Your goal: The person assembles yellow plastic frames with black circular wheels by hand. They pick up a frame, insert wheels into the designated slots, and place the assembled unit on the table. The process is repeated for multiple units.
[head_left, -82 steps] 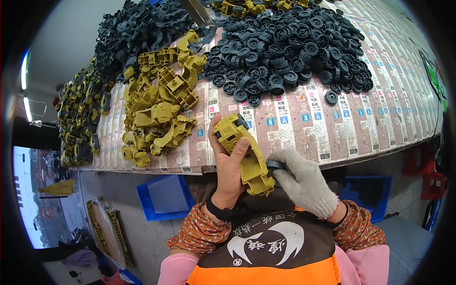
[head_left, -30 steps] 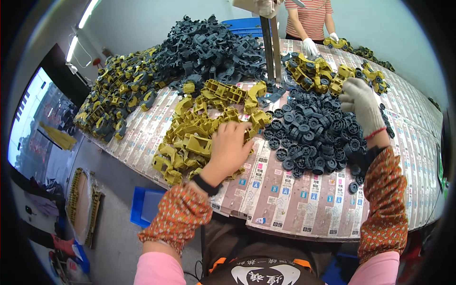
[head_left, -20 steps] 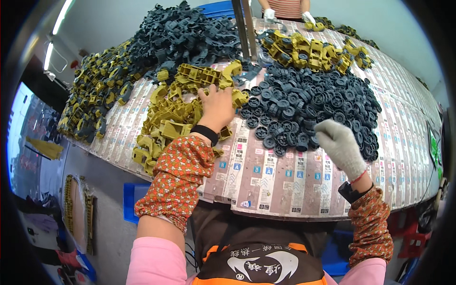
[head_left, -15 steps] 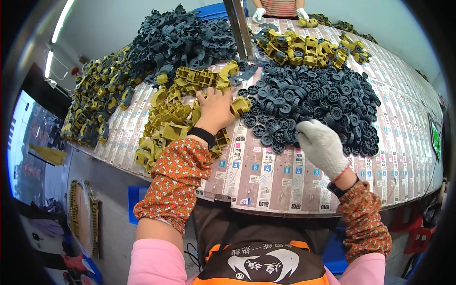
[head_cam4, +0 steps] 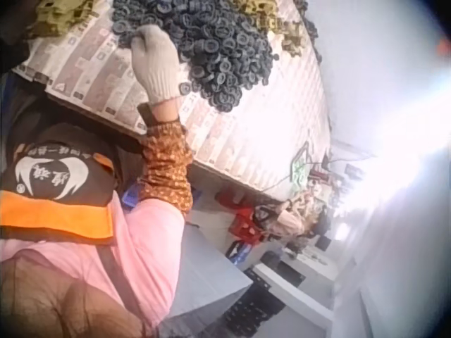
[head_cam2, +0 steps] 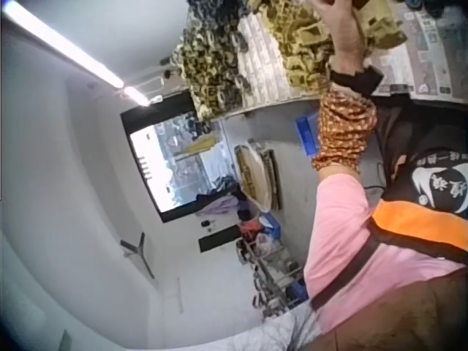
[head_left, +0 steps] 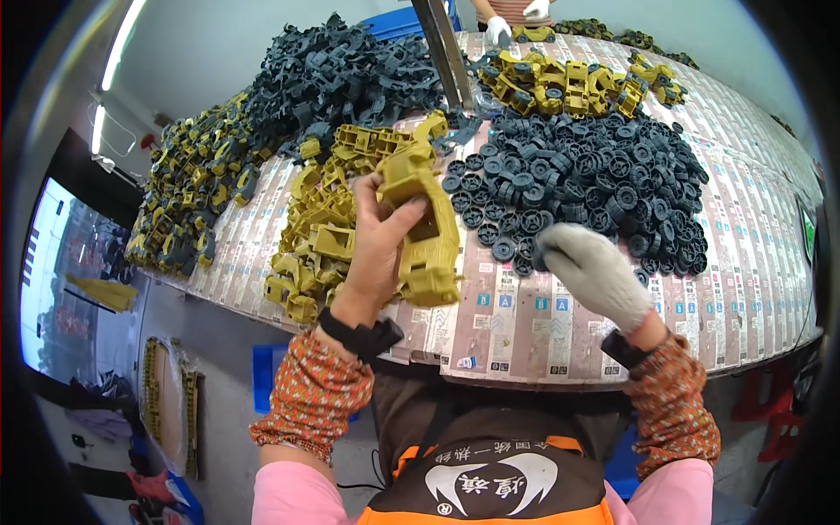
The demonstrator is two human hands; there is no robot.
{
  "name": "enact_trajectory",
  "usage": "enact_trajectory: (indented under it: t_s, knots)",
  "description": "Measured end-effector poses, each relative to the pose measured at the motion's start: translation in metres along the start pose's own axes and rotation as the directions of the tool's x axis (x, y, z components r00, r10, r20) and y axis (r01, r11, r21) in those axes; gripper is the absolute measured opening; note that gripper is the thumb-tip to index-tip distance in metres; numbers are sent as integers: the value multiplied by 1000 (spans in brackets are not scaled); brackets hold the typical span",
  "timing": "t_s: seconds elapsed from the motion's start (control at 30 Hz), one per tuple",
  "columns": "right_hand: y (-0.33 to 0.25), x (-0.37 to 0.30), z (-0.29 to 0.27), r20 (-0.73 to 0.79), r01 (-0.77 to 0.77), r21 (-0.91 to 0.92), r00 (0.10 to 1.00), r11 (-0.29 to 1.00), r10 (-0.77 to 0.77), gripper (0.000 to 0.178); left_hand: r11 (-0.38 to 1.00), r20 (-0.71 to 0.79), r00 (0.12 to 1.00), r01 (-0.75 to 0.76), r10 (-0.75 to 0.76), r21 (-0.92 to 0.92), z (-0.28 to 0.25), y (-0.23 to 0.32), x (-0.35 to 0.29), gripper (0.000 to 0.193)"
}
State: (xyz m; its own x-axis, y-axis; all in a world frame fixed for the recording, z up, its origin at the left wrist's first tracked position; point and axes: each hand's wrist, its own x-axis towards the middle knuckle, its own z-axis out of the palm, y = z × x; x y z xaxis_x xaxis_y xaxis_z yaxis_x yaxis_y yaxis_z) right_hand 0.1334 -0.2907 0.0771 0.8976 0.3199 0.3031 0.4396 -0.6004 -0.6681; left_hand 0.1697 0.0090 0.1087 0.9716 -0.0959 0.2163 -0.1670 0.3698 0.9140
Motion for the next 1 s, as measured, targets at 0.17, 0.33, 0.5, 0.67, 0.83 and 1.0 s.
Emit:
enact_trajectory:
  t_s: [0.17, 0.33, 0.5, 0.67, 0.83, 1.0]
  knots:
    - [13, -81, -14, 218, -52, -226, 970, 973, 103, 25, 782, 76, 860, 493, -505, -381, 15, -7, -71, 34]
    - [4, -103, -7, 75, -173, -367, 974, 914, 214, 37, 671, 150, 784, 600, -603, -436, 18, -52, -112, 60]
    - [-8, -103, 12, 47, -137, -454, 983, 881, 177, 31, 603, 164, 737, 642, -656, -474, 25, -83, -133, 66]
    - [-9, -103, 18, 75, -159, -248, 980, 956, 182, 34, 608, 161, 713, 675, -682, -418, 29, -88, -149, 71]
    - [-33, -113, 35, 159, -430, 611, 889, 665, 429, 42, 605, 168, 673, 728, -720, -322, 35, -84, -164, 77]
    - [-52, -119, 50, 289, -500, 802, 804, 327, 520, 41, 664, 176, 727, 681, -664, -309, 48, -88, -172, 75]
